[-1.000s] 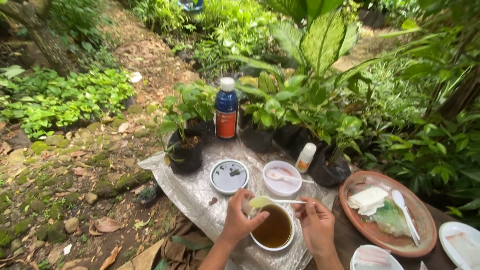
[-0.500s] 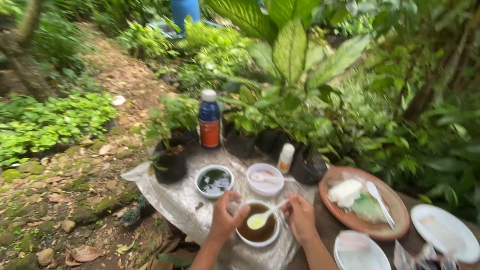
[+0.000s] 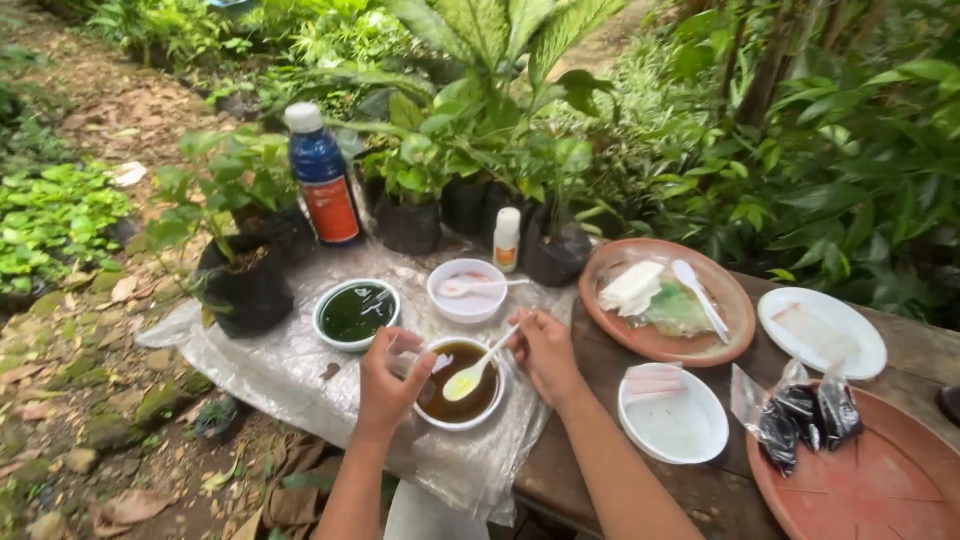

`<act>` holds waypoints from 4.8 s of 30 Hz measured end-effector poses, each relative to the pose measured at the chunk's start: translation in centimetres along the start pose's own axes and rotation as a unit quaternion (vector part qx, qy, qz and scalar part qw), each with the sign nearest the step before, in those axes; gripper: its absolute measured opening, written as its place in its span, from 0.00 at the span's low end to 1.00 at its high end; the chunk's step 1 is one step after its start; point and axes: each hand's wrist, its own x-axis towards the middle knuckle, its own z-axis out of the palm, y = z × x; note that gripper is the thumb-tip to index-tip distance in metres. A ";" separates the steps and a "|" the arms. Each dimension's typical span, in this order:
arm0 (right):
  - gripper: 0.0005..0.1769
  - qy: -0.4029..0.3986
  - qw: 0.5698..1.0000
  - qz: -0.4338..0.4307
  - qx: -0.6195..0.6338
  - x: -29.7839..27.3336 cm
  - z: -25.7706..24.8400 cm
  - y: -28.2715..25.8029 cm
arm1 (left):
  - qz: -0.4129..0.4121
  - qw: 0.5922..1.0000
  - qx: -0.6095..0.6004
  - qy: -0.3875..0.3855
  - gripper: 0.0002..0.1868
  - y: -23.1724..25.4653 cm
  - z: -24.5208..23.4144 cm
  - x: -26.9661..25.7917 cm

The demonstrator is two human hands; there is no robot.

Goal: The person uses a small plastic cup and a spoon to transfer a yellow liquid from the cup into a bowl of dark brown liquid, repeating the process.

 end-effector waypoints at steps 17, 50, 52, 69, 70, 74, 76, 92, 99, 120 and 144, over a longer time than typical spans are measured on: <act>0.08 -0.024 0.999 0.020 -0.015 -1.0 0.1 -1.4 | 0.006 1.000 -0.010 -0.027 0.30 0.9 -0.6 0.1; 0.07 -0.044 0.998 0.001 -0.040 -1.9 0.8 -2.0 | 0.032 0.999 -0.018 -0.024 0.28 0.0 -0.5 0.2; 0.07 -0.042 0.998 0.005 -0.038 -1.9 0.8 -1.9 | 0.030 0.999 -0.016 -0.026 0.28 0.0 -0.5 0.2; 0.09 -0.033 0.999 -0.037 -0.018 -2.1 0.7 -2.5 | 0.067 0.998 -0.021 -0.006 0.26 -0.2 -0.3 0.1; 0.09 -0.036 0.999 -0.033 -0.020 -1.8 0.4 -2.3 | 0.062 0.998 -0.020 -0.002 0.26 -0.3 -0.2 0.2; 0.09 -0.043 0.998 -0.045 -0.007 -1.3 0.0 -1.7 | 0.084 0.996 -0.028 0.017 0.25 -0.6 -0.5 0.2; 0.09 -0.049 0.998 -0.041 -0.008 -1.0 -0.1 -1.4 | 0.082 0.996 -0.029 0.021 0.26 -0.6 -0.6 0.2; 0.08 -0.055 0.998 -0.025 -0.011 -0.3 -0.5 -0.4 | 0.083 0.995 -0.051 0.021 0.25 -1.9 -0.3 0.4; 0.08 -0.051 0.999 -0.008 -0.007 -0.2 -0.4 -0.3 | 0.066 0.997 -0.032 0.026 0.26 -2.3 0.2 0.6; 0.08 -0.063 0.998 0.001 0.002 0.1 -0.4 -0.4 | 0.031 0.998 -0.028 0.043 0.25 -0.8 0.3 0.5; 0.09 -0.037 0.999 -0.011 -0.004 0.5 -0.9 -0.7 | 0.023 0.974 0.095 -0.204 0.30 2.7 -3.5 3.4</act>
